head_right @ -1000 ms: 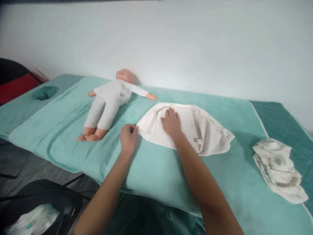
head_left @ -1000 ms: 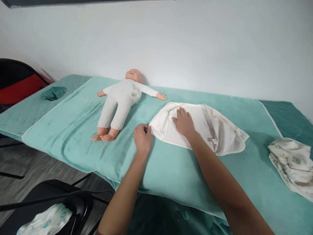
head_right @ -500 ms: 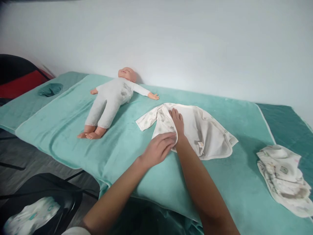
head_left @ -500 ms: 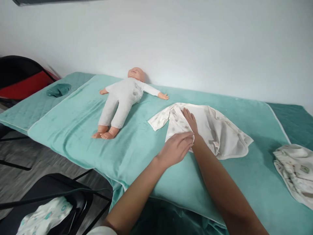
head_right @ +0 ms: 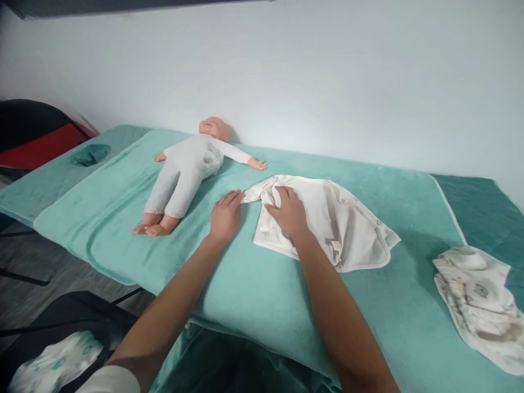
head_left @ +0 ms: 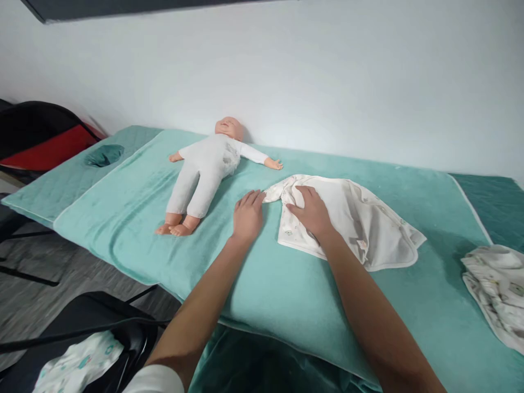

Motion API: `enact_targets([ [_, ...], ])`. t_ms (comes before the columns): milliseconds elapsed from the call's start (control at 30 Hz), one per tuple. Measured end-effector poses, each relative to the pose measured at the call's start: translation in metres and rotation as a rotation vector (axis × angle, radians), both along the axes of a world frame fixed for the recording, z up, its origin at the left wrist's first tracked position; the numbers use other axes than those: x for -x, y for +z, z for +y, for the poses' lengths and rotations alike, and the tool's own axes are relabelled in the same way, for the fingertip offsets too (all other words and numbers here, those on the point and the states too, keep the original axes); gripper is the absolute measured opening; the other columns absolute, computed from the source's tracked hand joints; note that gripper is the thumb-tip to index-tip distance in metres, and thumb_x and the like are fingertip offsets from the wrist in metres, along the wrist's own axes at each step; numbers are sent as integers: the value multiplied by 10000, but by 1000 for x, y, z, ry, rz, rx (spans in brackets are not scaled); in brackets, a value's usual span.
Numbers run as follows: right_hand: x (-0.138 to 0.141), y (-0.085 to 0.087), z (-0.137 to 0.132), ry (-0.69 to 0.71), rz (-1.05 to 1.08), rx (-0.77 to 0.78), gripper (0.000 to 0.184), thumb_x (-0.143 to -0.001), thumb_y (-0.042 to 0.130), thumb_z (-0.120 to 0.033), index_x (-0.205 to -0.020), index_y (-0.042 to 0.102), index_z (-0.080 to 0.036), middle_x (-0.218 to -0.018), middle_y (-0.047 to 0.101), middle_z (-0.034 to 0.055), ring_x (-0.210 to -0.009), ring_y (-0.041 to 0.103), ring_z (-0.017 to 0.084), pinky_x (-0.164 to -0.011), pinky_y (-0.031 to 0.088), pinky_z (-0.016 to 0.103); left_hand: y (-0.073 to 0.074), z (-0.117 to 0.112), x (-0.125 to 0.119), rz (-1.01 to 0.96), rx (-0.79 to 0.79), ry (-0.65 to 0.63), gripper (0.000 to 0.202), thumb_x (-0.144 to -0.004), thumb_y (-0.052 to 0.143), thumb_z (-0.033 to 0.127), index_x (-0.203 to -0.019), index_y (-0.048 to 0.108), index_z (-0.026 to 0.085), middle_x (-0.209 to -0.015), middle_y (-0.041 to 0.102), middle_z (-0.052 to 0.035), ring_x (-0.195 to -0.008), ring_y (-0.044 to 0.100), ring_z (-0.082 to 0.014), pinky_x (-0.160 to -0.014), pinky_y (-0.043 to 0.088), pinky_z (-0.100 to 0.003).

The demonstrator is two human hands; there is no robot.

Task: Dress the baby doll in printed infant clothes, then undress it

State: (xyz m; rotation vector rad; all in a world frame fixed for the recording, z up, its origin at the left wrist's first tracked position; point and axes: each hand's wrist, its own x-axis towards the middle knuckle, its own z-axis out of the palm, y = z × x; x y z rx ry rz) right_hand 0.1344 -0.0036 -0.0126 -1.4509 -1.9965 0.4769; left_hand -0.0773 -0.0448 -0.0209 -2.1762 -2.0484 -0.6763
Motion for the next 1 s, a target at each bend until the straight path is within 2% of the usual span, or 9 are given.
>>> enact_targets([
  [133,2,1,1,-46,-106,51,453,-895,563,-296,-1339,565,-210,-1324,578,101,-1192,560,282,-977,470,389,-2,37,28,-14,-123,56,460,-972,362,141,-1332,620,264,-1450,598,-32,-1409,470,-236,-1133,393,-426],
  [300,4,0,9,-143,-33,106,355,-929,538,-381,-1245,592,-228,-1167,630,72,-964,626,232,-822,480,352,-8,60,48,-15,-110,127,535,-898,370,54,-1327,622,250,-1533,514,-37,-1470,398,-249,-1161,375,-460],
  [367,7,0,11,-172,-37,100,336,-936,542,-437,-1199,598,-236,-1151,630,64,-931,628,224,-774,467,341,-7,57,43,-17,-137,88,556,-883,372,35,-1340,610,245,-1549,494,-45,-1497,359,-232,-1212,317,-469],
  [467,10,1,12,-214,-97,105,284,-967,503,-449,-1144,605,-252,-1162,628,54,-934,630,221,-725,443,327,-1,46,21,-13,-115,-120,511,-936,360,89,-1371,580,242,-1545,501,-29,-1516,328,-184,-1263,250,-438],
  [600,16,4,16,-272,-177,126,291,-991,470,-475,-1067,611,-233,-1151,636,76,-963,634,238,-734,444,324,6,35,-18,-4,50,-347,481,-1037,314,354,-1469,479,222,-1594,432,-37,-1536,289,-200,-1274,234,-441],
  [733,29,11,28,-324,-338,158,444,-961,477,-563,-1081,603,-154,-1085,655,165,-948,655,296,-773,475,355,5,31,-37,13,203,-381,551,-1048,246,454,-1519,410,219,-1609,403,-41,-1537,286,-237,-1277,193,-511],
  [800,31,14,35,-344,-371,196,439,-954,471,-530,-1082,602,-131,-1061,668,186,-949,664,308,-808,489,375,5,28,-36,-2,219,-374,559,-1047,241,469,-1530,388,229,-1615,393,-30,-1540,276,-247,-1277,179,-535],
  [900,21,16,44,-358,-283,259,244,-888,524,-395,-939,620,-177,-983,697,140,-963,665,297,-859,497,400,6,20,-33,-52,178,-334,532,-1047,270,453,-1501,424,220,-1575,459,-43,-1507,342,-250,-1265,213,-535],
  [1000,-3,12,49,-325,120,351,115,-793,575,-306,-732,568,-208,-782,682,68,-859,665,255,-817,524,375,10,3,-35,-136,68,-352,466,-1039,343,429,-1407,517,201,-1489,557,-71,-1426,450,-244,-1241,278,-496],
])
